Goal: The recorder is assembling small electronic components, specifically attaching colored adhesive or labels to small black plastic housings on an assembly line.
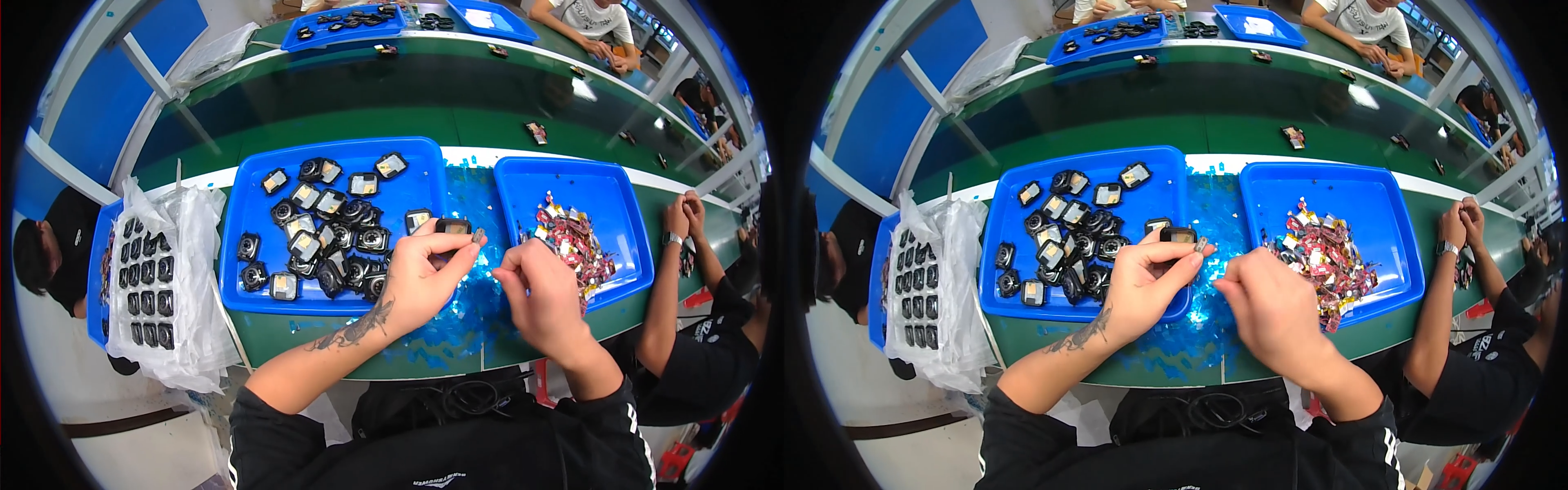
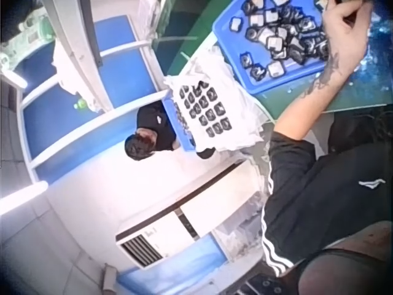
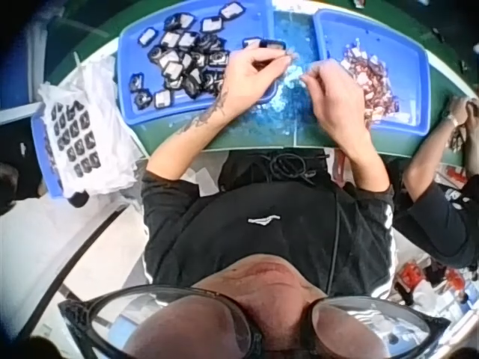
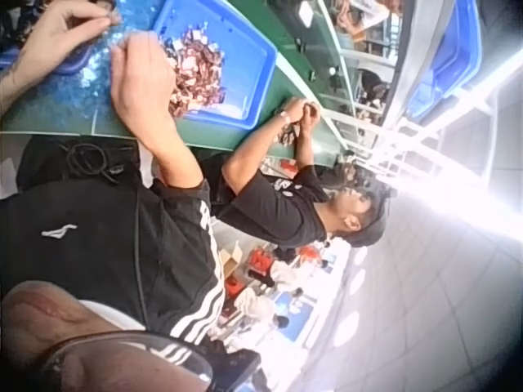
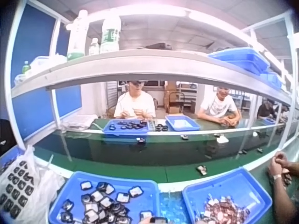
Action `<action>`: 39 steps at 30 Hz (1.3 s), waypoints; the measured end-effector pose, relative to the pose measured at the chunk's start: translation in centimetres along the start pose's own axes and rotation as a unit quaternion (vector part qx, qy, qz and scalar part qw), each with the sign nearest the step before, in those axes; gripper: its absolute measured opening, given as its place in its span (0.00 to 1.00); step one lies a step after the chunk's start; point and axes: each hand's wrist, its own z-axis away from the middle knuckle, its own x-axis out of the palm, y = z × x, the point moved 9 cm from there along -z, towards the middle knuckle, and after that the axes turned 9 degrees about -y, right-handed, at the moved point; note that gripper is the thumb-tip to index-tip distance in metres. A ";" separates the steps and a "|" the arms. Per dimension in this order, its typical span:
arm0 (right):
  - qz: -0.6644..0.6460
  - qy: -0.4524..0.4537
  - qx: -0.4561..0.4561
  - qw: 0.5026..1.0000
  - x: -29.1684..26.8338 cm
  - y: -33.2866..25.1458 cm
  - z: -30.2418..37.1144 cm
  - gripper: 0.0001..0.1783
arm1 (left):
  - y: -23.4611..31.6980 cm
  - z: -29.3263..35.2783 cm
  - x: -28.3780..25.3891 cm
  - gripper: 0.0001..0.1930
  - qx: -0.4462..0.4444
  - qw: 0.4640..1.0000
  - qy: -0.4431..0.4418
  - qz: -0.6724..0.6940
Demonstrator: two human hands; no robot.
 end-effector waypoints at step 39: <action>-0.335 0.034 0.106 0.935 -0.3 3.4 0.0 0.07 | -0.6 0.6 0.1 0.18 -0.023 0.983 0.044 0.176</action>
